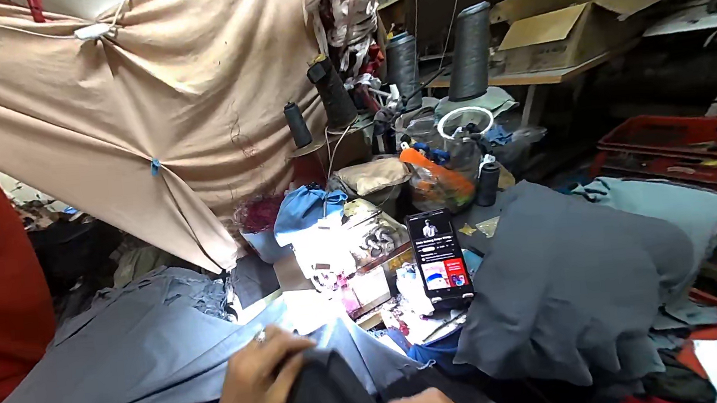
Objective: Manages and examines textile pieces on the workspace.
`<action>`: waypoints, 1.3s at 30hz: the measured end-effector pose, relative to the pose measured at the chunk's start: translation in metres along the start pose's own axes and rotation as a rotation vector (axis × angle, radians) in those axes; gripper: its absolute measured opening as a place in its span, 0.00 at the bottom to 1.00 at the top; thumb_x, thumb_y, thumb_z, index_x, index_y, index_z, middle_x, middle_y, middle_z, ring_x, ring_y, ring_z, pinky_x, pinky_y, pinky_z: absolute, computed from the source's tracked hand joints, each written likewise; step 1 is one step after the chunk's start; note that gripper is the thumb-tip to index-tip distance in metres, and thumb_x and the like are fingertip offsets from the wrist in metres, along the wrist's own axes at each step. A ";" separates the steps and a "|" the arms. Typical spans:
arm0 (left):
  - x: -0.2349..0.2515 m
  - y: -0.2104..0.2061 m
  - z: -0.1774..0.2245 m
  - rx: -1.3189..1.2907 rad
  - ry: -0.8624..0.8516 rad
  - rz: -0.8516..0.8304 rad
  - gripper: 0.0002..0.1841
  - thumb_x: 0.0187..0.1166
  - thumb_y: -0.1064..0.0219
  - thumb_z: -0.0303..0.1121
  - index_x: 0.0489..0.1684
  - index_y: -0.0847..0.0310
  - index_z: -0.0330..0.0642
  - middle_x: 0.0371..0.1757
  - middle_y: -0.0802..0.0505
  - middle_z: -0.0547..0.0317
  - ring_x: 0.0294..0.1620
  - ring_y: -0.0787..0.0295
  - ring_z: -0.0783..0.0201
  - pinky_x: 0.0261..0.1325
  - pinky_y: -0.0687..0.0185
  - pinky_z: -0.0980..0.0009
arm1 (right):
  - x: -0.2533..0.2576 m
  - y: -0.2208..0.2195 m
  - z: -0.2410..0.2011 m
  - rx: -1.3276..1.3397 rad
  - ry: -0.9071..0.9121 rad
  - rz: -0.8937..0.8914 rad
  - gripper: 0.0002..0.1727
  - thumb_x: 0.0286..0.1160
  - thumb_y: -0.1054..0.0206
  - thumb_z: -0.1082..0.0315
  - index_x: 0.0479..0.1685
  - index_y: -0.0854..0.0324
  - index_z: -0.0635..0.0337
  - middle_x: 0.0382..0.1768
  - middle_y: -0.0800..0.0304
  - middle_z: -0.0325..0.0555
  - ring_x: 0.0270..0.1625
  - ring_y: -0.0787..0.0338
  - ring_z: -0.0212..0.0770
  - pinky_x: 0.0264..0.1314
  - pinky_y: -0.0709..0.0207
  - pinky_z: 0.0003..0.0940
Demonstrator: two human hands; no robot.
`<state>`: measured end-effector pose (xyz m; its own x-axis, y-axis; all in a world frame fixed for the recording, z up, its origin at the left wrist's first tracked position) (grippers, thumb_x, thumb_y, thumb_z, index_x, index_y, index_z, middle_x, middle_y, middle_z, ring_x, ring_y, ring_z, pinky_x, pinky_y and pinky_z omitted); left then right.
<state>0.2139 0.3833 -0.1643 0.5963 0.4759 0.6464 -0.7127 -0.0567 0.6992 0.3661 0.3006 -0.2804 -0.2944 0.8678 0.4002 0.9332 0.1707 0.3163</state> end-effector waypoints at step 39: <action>0.007 -0.121 -0.124 0.066 0.644 -0.024 0.14 0.73 0.27 0.38 0.47 0.06 0.37 0.50 0.03 0.47 0.58 0.07 0.54 0.69 0.16 0.54 | 0.047 0.019 0.157 0.190 -0.406 0.306 0.09 0.71 0.26 0.64 0.26 0.11 0.58 0.22 0.14 0.28 0.28 0.18 0.18 0.38 0.23 0.21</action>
<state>0.2588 0.5028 -0.2827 0.2557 0.9079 0.3321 -0.6656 -0.0838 0.7416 0.4026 0.4180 -0.3910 0.0649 0.9952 0.0734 0.9957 -0.0694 0.0611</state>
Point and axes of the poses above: each hand's wrist, its own x-axis towards the middle knuckle, its own y-axis out of the back of the hand, z = x × y, the point moved 10 cm from there along x, towards the middle knuckle
